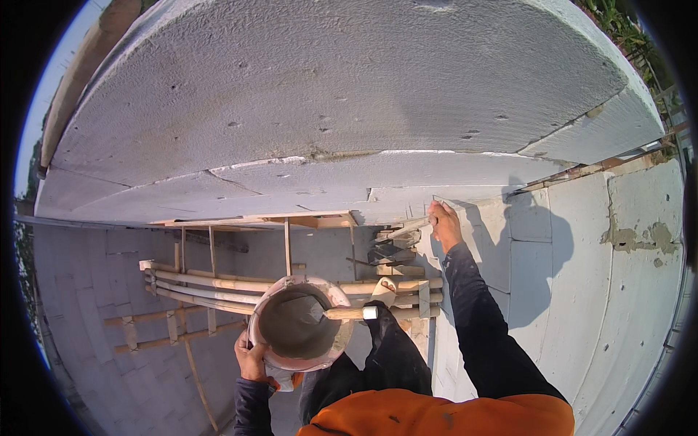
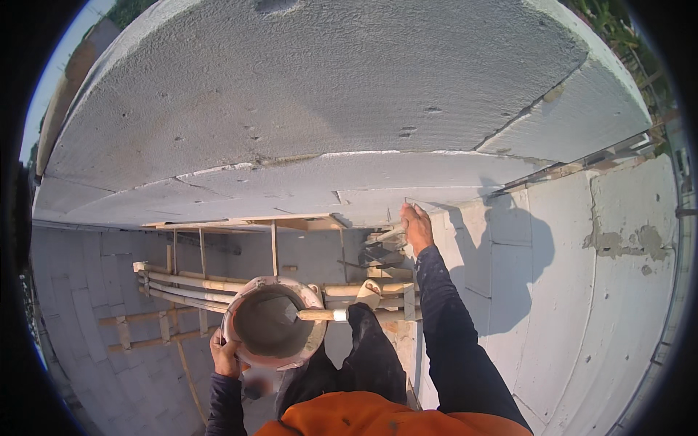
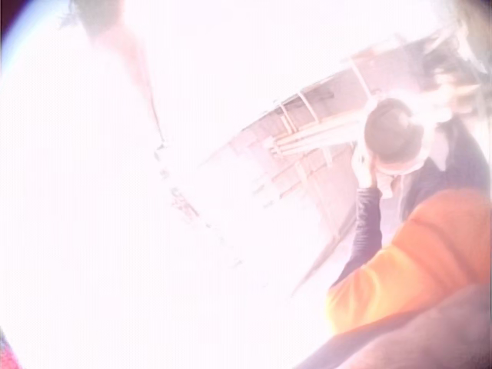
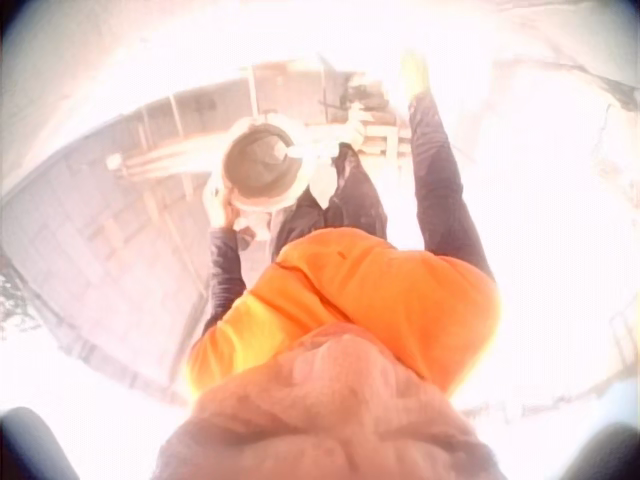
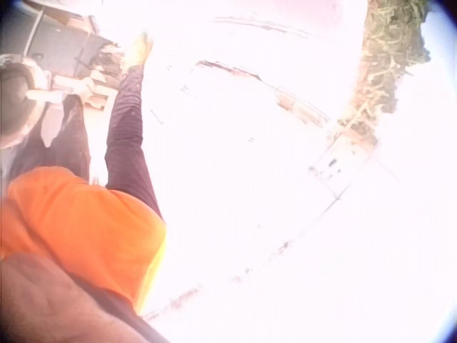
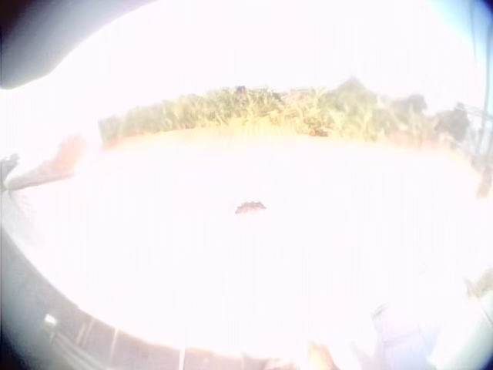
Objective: The person applies mortar to a wall corner using a trowel, checks the alignment with a metal level, and hammers a masonry block into place.
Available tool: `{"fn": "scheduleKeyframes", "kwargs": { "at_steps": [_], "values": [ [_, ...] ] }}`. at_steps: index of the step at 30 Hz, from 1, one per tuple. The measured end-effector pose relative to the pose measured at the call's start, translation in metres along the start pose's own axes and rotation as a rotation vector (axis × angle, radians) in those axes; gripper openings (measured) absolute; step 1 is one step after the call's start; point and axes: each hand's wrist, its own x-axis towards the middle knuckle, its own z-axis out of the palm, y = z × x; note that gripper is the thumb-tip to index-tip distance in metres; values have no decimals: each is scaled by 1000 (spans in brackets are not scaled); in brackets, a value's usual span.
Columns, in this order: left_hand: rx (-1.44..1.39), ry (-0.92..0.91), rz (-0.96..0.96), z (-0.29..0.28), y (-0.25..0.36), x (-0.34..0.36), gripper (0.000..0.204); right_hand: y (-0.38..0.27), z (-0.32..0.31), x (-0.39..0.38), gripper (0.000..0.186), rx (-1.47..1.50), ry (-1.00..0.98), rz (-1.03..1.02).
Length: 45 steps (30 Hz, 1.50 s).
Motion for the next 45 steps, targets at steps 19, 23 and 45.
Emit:
{"fn": "scheduleKeyframes", "kwargs": {
  "at_steps": [19, 23, 45],
  "values": [
    [-20, 22, 17, -5, 2, 7, 22, 3, -11, -10, 25, 156, -157, 12],
    [-15, 6, 27, -9, -1, 7, 22, 9, -5, -3, 27, 254, -111, 54],
    [75, -91, -130, -17, -64, 50, 21, 160, 0, 92, 40, -975, 346, -400]
  ]
}}
